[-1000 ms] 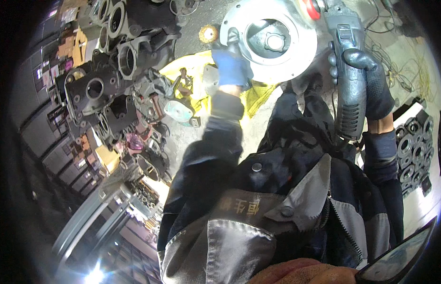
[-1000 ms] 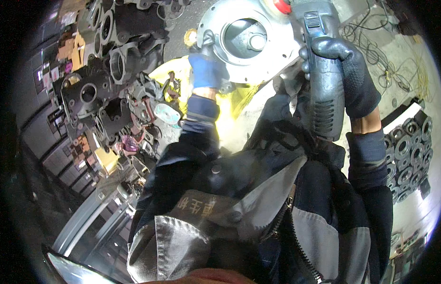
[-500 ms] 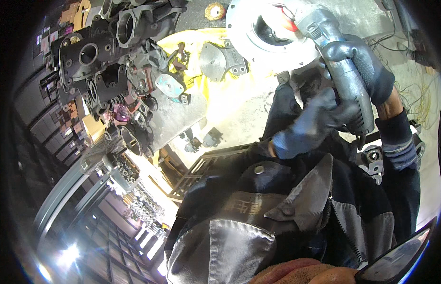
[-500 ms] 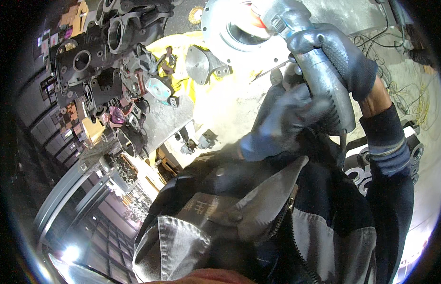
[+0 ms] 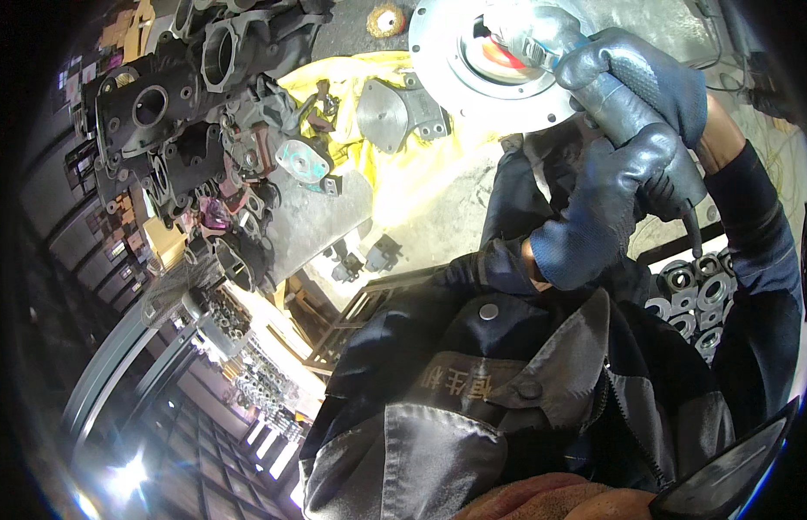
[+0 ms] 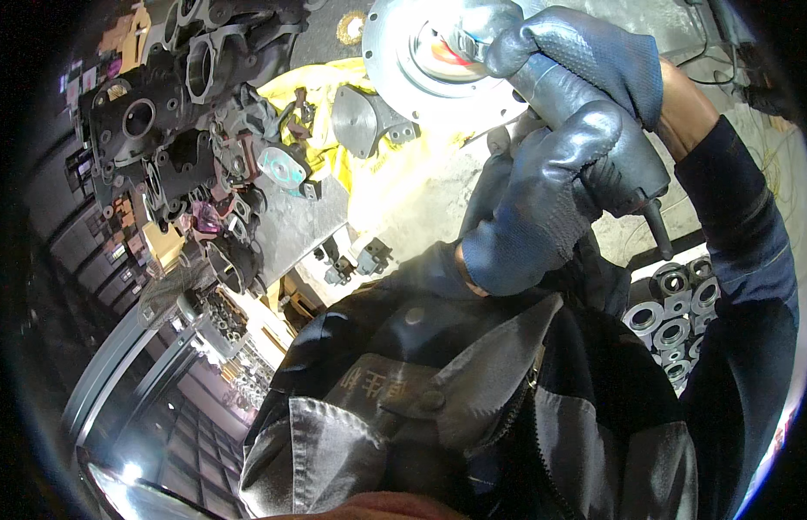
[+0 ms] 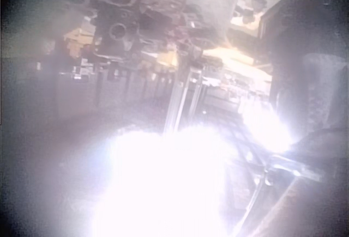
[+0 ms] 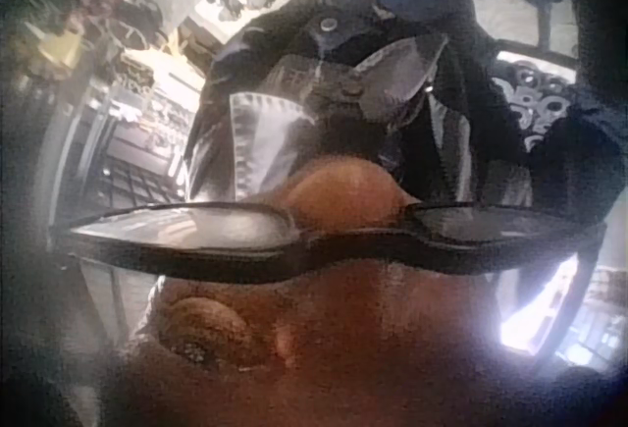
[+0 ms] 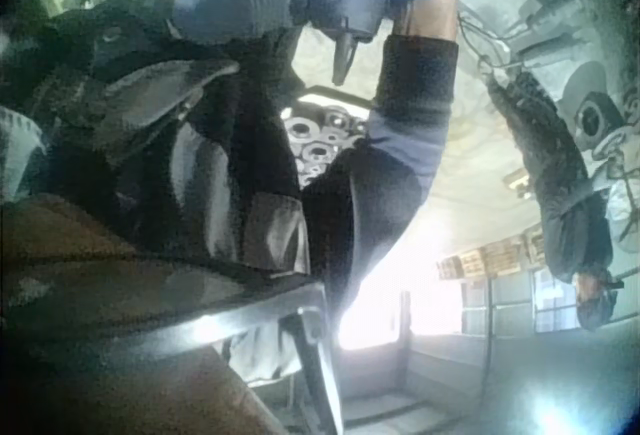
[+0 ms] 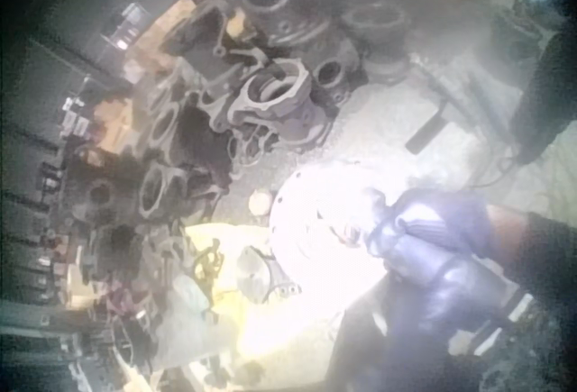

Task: The person uses an angle grinder to smooth the surface of a metal part on a workbench. They hold the part steady with one hand while operating the grinder with the other, moving the tool across the surface repeatedly.

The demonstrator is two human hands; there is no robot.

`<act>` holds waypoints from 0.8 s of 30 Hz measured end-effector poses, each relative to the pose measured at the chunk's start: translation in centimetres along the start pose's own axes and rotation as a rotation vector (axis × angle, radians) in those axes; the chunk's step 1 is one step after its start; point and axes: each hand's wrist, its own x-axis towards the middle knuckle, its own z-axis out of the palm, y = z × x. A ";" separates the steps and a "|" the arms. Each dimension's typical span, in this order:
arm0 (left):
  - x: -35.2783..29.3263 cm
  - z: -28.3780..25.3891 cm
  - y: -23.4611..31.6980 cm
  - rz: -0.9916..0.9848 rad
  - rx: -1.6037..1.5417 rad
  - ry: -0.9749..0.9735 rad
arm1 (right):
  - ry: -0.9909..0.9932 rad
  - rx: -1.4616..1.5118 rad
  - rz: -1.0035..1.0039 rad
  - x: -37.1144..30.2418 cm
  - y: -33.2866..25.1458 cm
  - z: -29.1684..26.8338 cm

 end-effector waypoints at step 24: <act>-0.4 -2.9 3.8 -0.154 0.148 -0.027 | 0.265 0.645 0.422 0.1 2.2 5.5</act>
